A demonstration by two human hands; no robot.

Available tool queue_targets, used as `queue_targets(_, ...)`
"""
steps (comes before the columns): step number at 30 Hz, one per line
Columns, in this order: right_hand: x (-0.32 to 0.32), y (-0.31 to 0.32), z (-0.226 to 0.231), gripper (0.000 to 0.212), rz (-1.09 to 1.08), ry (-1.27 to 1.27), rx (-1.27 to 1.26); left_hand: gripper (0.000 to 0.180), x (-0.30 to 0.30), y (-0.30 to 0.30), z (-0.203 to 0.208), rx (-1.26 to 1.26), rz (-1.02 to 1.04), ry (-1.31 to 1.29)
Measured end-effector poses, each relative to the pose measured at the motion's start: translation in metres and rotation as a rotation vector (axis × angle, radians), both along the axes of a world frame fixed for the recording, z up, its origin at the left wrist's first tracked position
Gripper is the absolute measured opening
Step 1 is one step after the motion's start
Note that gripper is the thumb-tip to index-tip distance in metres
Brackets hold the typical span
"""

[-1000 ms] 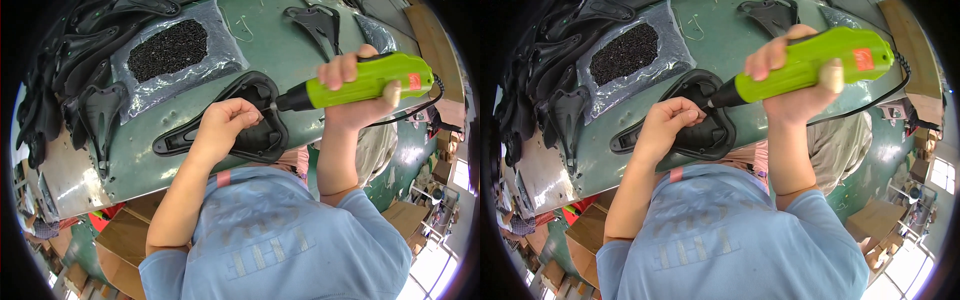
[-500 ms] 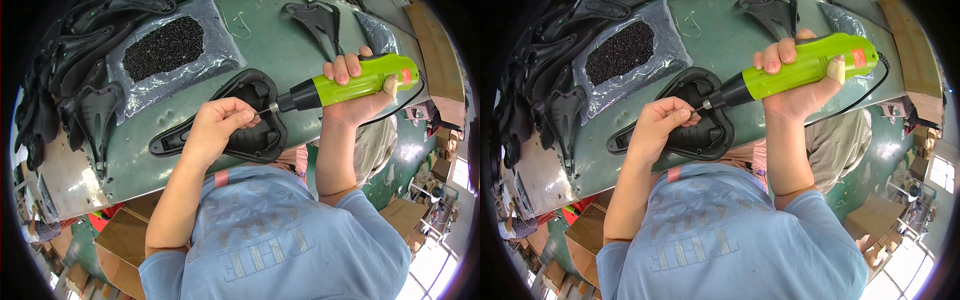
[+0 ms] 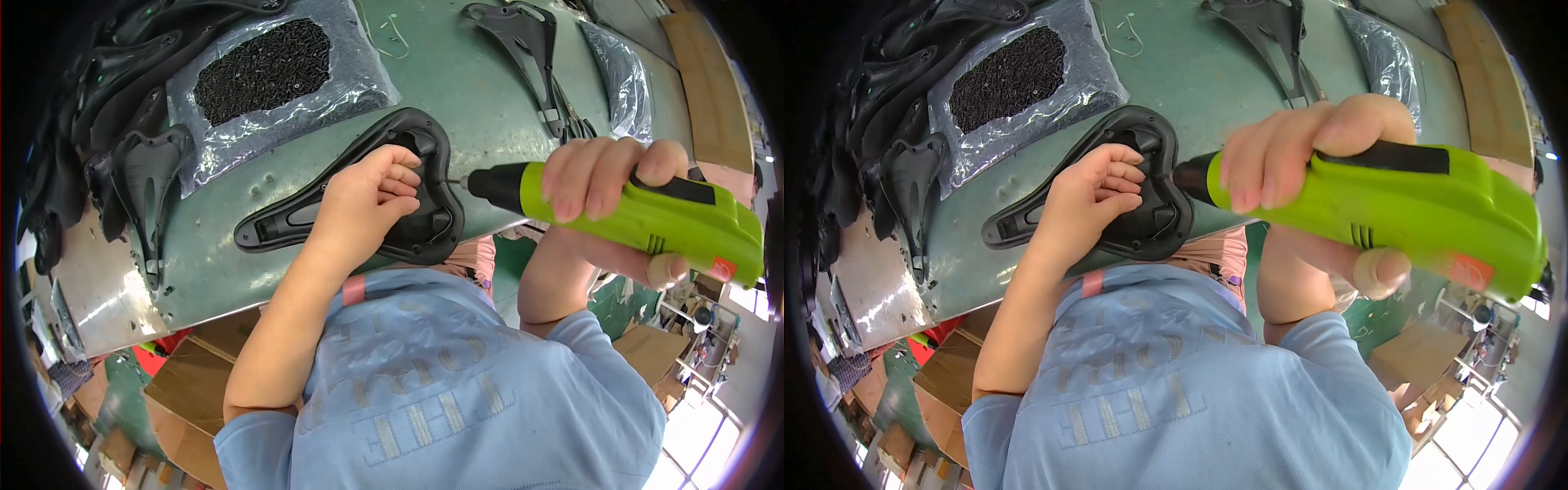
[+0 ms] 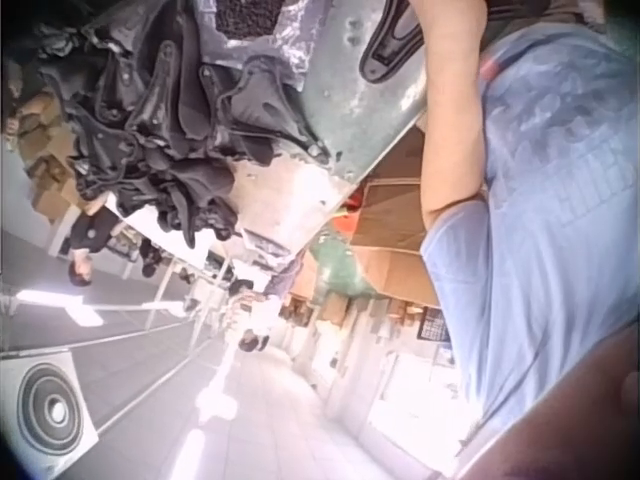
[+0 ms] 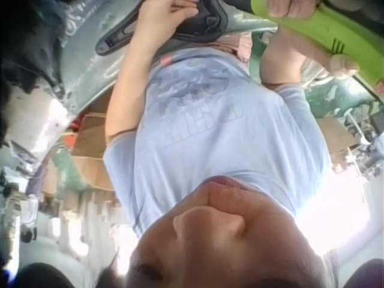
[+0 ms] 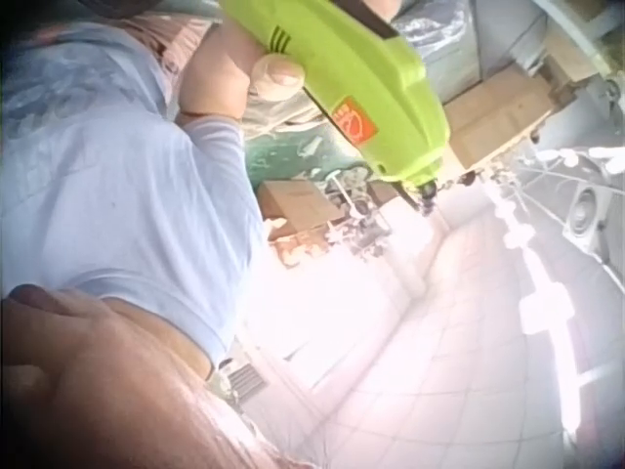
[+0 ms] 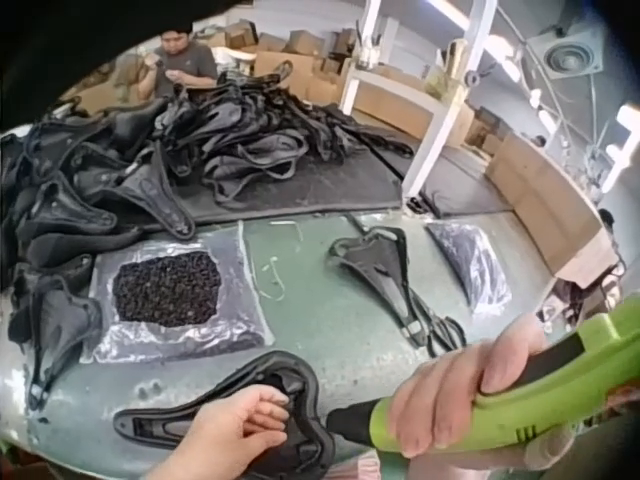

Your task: Screw a plastic support component into the base of a bicycle seat using an electric screwdriver.

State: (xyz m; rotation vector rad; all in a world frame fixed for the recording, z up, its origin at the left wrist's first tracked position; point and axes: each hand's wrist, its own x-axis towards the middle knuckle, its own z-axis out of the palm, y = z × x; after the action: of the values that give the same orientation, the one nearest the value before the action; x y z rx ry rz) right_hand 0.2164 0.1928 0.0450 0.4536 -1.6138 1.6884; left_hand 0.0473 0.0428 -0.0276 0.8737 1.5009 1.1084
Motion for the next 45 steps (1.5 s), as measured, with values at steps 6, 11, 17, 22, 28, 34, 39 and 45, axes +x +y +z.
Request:
queue_targets(6, -0.01, -0.012, 0.008, 0.062, 0.115, -0.106, 0.106, 0.04, 0.007, -0.004, -0.003, 0.136, 0.001, 0.258)
queue_targets(11, -0.018, -0.021, 0.009, 0.064, 0.113, -0.208, 0.163, 0.042, 0.008, -0.006, -0.009, 0.203, 0.01, 0.286)
queue_targets(17, -0.031, -0.026, 0.001, 0.066, 0.132, -0.268, 0.273, 0.044, 0.01, -0.009, -0.018, 0.199, 0.038, 0.29)
queue_targets(22, -0.044, -0.009, 0.0, 0.067, 0.294, -0.277, 0.341, 0.042, 0.012, -0.006, -0.016, 0.166, 0.031, 0.24)
queue_targets(28, -0.051, -0.001, -0.007, 0.064, 0.386, -0.267, 0.164, 0.027, 0.013, -0.003, -0.015, 0.234, 0.066, 0.295)
queue_targets(34, -0.064, -0.001, -0.004, 0.067, 0.483, -0.224, 0.161, 0.025, 0.011, -0.009, -0.012, 0.311, 0.154, 0.45)
queue_targets(39, -0.035, 0.001, 0.022, 0.067, 0.28, -0.112, 0.041, 0.014, 0.016, -0.013, -0.003, 0.528, 0.083, 0.381)
queue_targets(45, -0.052, -0.01, -0.011, 0.064, 0.01, -0.184, -0.185, 0.011, -0.065, 0.012, 0.029, 0.428, 0.202, 0.652)
